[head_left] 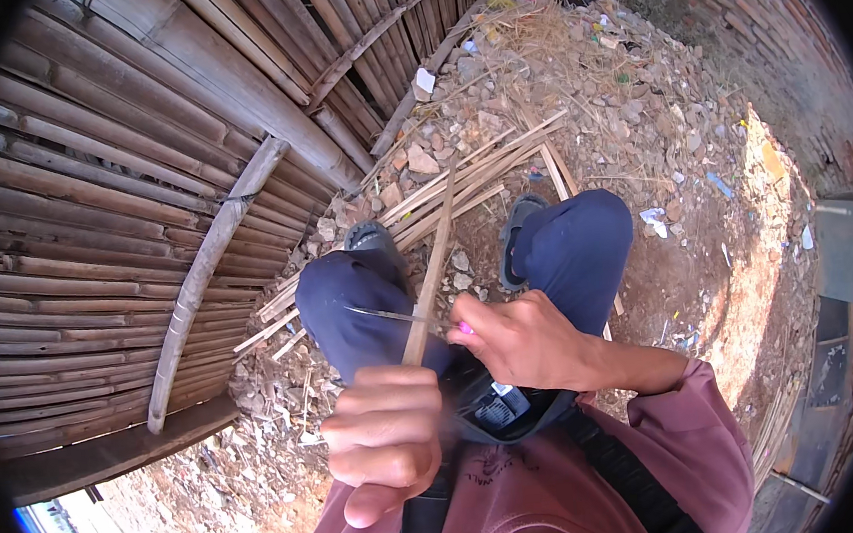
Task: The person whittles a strip of bamboo with a knife, repeatedly scraping the surface of the wood to smooth it.
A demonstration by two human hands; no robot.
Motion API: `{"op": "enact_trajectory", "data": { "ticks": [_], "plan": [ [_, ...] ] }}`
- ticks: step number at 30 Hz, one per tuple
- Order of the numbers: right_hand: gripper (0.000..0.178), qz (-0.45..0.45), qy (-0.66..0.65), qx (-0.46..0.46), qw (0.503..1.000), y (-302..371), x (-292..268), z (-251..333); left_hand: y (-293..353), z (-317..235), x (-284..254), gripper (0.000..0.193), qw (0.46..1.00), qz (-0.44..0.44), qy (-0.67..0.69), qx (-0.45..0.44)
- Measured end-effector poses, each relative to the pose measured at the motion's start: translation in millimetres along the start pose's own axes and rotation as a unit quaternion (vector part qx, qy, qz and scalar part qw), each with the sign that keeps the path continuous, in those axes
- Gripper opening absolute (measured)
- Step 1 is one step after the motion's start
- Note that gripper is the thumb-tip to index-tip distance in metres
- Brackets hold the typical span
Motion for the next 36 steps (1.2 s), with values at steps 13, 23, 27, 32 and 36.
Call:
{"op": "enact_trajectory", "data": {
  "ticks": [13,23,27,32,36],
  "plan": [
    [0.023,0.016,-0.034,-0.017,0.999,0.7,-1.0,-6.2,-0.8,3.4,4.2,0.076,1.0,0.017,-0.006,0.023],
    [0.019,0.012,-0.027,0.007,1.0,2.8,0.1,0.2,2.3,-1.8,-1.6,0.075,1.0,0.007,-0.012,-0.005],
    [0.018,0.017,-0.014,0.048,0.999,-0.1,5.4,-12.6,-2.6,3.9,-4.4,0.075,1.0,0.012,-0.002,0.013],
    [0.018,0.031,0.002,0.039,0.999,0.3,-3.0,-6.0,0.4,1.2,0.4,0.076,1.0,0.01,-0.003,0.01],
    [0.017,0.027,0.034,0.085,0.995,-12.5,3.2,-42.4,-1.4,4.3,-1.1,0.077,0.999,0.02,0.006,0.024]
  ]
}}
Point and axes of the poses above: each hand's wrist, its own y-axis away from the middle knuckle, its own x-axis out of the palm, z = x × y, the point moved 1 cm from there along -y, towards the middle knuckle
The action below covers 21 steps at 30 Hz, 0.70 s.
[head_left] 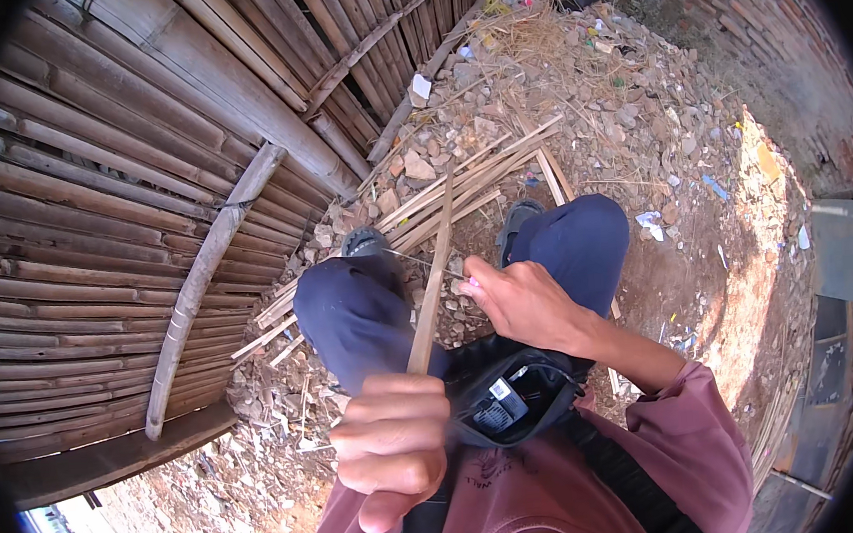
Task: The person whittles a strip of bamboo with a knife, repeatedly scraping the surface of the wood to smooth it.
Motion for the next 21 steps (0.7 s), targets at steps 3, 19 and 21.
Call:
{"op": "enact_trajectory", "data": {
  "ticks": [3,19,21],
  "plan": [
    [0.018,0.011,-0.062,-0.082,0.995,15.0,-5.2,20.8,0.2,0.2,3.5,0.076,1.0,-0.009,-0.021,-0.01],
    [0.02,-0.002,-0.035,-0.003,0.999,1.1,13.0,-16.6,3.5,-3.1,1.3,0.076,1.0,-0.02,-0.015,-0.004],
    [0.02,0.009,-0.072,-0.053,0.996,8.7,7.5,7.5,5.4,-4.0,1.5,0.076,0.999,-0.022,-0.024,-0.009]
  ]
}}
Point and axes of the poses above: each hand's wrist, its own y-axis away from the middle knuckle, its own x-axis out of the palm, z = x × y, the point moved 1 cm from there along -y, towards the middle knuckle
